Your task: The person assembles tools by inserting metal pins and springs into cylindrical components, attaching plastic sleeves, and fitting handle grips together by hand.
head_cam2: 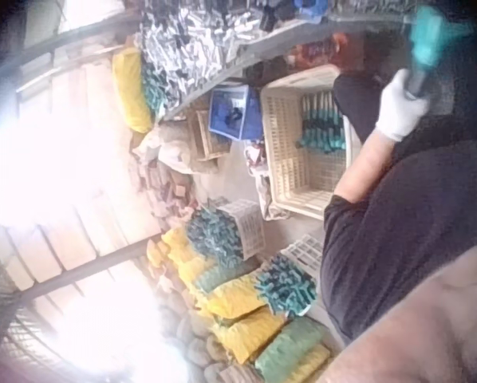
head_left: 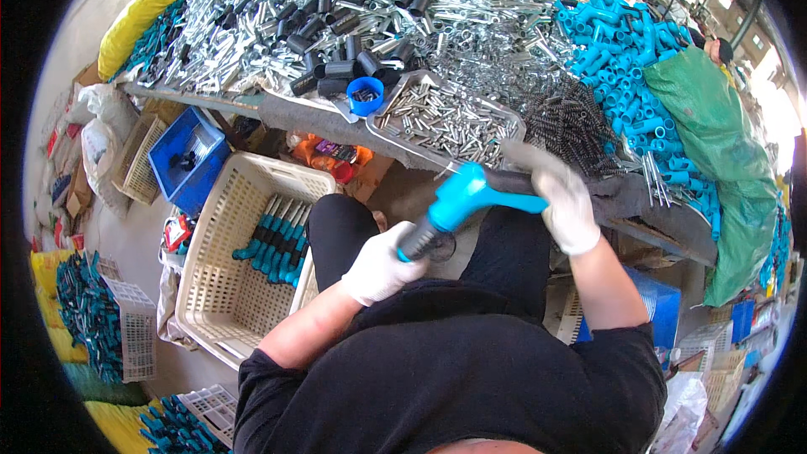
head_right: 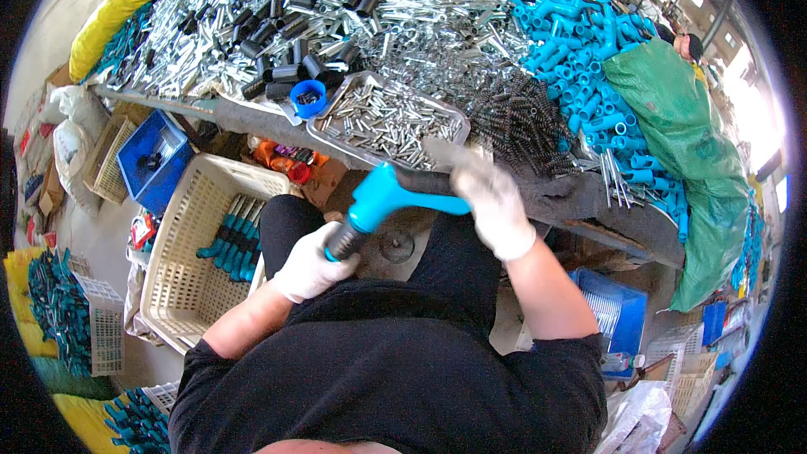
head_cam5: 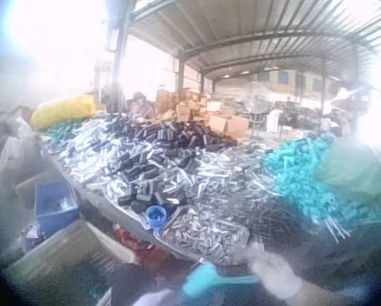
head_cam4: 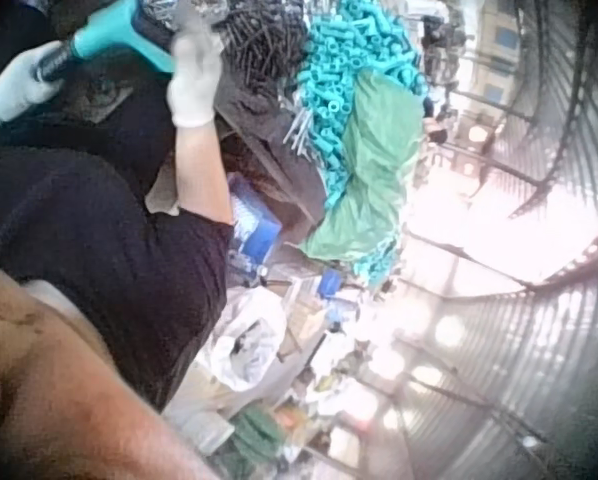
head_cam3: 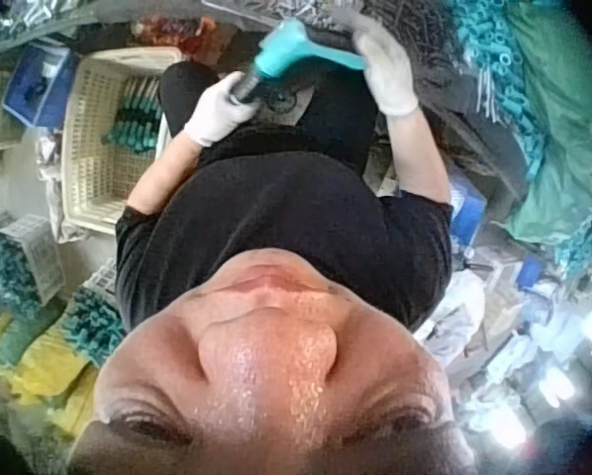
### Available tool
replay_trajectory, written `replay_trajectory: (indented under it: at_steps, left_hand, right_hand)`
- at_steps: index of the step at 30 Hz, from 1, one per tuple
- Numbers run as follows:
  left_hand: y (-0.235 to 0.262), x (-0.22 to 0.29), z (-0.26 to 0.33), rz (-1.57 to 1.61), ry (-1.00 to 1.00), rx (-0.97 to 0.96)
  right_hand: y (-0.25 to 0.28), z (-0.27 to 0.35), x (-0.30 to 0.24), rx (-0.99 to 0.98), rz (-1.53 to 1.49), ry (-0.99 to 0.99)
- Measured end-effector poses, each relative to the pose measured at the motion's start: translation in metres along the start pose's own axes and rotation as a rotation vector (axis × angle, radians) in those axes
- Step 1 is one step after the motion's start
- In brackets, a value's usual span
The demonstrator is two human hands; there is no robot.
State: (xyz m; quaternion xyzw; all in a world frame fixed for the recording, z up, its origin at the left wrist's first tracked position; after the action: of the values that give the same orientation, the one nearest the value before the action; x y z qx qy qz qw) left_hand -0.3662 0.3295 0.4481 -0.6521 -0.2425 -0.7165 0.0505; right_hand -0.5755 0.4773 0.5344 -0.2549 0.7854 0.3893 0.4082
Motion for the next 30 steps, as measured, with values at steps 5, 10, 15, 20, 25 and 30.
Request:
replay_trajectory:
  at_steps: [5,10,15,20,25,30]
  left_hand:
    - [-0.040,-0.003,0.006,-0.240,-0.085,-0.287]
    - [0.009,0.003,0.000,-0.166,-0.017,0.044]
    - [-0.034,0.001,0.007,-0.230,-0.022,-0.273]
    - [0.008,-0.013,-0.008,-0.170,0.024,0.085]
    - [-0.028,0.007,0.006,-0.330,-0.069,-0.194]
    - [-0.008,-0.007,-0.006,-0.275,-0.072,0.042]
  right_hand:
    - [-0.018,-0.027,-0.057,-0.642,-0.174,0.157]
    - [-0.010,-0.003,0.006,-0.100,-0.031,0.114]
    - [-0.016,-0.024,-0.032,-0.577,-0.007,0.413]
    - [-0.017,0.005,-0.011,-0.255,-0.278,0.401]
    - [-0.003,-0.027,0.025,-0.315,0.004,-0.020]
    - [-0.013,0.007,-0.030,-0.246,-0.176,0.560]
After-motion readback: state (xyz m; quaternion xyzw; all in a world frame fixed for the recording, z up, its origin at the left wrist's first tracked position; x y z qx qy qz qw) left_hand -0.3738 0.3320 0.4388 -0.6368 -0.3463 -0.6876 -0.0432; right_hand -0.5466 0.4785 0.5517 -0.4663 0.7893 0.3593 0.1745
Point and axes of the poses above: each hand's wrist, its own z-axis away from the middle knuckle, its own y-axis out of the back of the hand, x = y × z, the point moved 3 cm from there along -z, towards the middle knuckle, and after that the axes turned 7 degrees about z, right-handed, at the moved point
